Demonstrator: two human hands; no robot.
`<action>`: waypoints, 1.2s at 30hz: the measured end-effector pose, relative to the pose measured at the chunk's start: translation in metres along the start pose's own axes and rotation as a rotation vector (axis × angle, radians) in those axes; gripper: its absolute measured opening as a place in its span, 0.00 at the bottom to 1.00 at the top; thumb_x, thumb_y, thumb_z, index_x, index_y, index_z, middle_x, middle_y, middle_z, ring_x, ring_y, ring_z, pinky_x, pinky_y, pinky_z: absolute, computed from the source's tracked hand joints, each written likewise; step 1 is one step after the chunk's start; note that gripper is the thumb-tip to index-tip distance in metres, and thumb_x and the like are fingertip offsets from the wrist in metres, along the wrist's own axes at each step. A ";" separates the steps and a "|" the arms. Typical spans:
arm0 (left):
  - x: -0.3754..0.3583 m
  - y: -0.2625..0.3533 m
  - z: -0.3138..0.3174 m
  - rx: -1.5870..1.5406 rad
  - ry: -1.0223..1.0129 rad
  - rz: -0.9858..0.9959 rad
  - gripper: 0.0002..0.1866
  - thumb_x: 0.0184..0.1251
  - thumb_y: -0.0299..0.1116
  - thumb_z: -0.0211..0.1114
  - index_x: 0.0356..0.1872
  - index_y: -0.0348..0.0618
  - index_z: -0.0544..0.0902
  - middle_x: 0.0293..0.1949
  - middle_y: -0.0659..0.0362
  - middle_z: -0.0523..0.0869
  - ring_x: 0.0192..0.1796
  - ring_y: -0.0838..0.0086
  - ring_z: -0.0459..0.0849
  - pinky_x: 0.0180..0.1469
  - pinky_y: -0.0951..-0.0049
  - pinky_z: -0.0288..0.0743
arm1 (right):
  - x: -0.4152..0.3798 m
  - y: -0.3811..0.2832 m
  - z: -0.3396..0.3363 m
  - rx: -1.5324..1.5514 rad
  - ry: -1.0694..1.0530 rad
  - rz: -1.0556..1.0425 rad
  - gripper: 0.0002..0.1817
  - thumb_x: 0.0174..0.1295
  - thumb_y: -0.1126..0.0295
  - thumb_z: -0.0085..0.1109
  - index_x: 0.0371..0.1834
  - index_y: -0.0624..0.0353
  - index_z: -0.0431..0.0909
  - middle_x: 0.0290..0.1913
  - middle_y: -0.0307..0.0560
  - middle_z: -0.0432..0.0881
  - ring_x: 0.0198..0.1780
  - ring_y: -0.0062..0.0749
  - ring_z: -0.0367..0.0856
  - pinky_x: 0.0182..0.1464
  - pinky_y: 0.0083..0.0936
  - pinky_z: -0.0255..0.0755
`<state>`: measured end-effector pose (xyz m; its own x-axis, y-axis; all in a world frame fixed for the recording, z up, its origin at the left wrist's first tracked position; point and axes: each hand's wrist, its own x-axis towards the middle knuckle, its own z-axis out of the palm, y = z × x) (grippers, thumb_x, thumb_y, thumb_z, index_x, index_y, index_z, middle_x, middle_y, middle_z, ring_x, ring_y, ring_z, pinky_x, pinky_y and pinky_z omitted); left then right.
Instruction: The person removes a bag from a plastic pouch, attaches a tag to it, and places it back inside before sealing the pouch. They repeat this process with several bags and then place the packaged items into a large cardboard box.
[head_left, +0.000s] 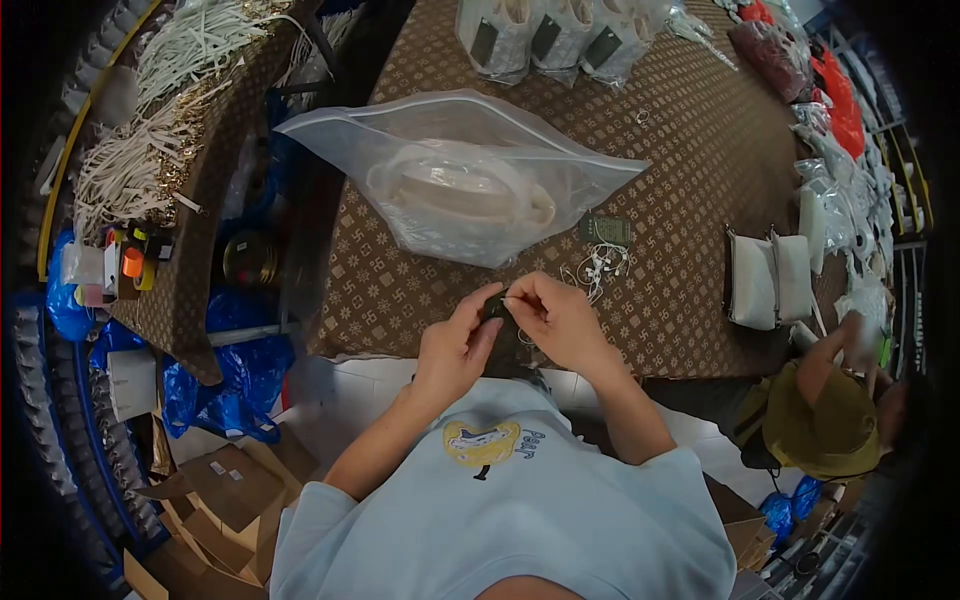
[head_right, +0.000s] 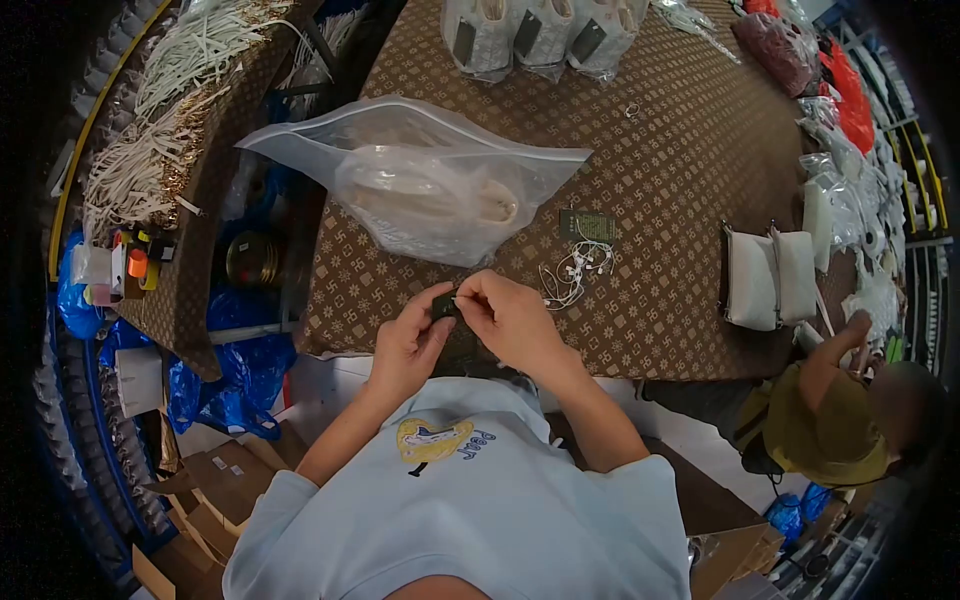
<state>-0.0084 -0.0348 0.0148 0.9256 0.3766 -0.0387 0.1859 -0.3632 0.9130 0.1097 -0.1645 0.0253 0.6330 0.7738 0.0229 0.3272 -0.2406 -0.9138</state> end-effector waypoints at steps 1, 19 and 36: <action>0.000 0.001 -0.001 0.025 0.010 0.010 0.22 0.62 0.25 0.61 0.59 0.48 0.73 0.19 0.54 0.77 0.19 0.70 0.76 0.25 0.73 0.70 | 0.001 0.000 0.006 -0.066 0.104 -0.039 0.06 0.59 0.76 0.60 0.37 0.63 0.74 0.27 0.43 0.79 0.26 0.18 0.75 0.29 0.18 0.71; 0.004 -0.011 -0.005 -0.102 0.090 0.138 0.21 0.59 0.20 0.61 0.55 0.46 0.78 0.36 0.50 0.85 0.25 0.75 0.78 0.31 0.77 0.74 | 0.002 -0.012 0.028 0.100 0.234 0.201 0.07 0.59 0.72 0.59 0.35 0.66 0.76 0.23 0.40 0.80 0.23 0.16 0.77 0.25 0.16 0.72; 0.020 0.006 -0.011 0.035 0.055 0.461 0.15 0.59 0.20 0.63 0.47 0.43 0.83 0.32 0.52 0.84 0.27 0.71 0.78 0.30 0.77 0.72 | -0.006 -0.010 0.002 0.312 0.101 0.115 0.11 0.60 0.78 0.57 0.41 0.61 0.65 0.32 0.40 0.79 0.32 0.18 0.77 0.33 0.17 0.72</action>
<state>0.0078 -0.0201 0.0235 0.8956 0.2133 0.3904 -0.2289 -0.5315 0.8155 0.1010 -0.1655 0.0329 0.7248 0.6862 -0.0616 0.0294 -0.1202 -0.9923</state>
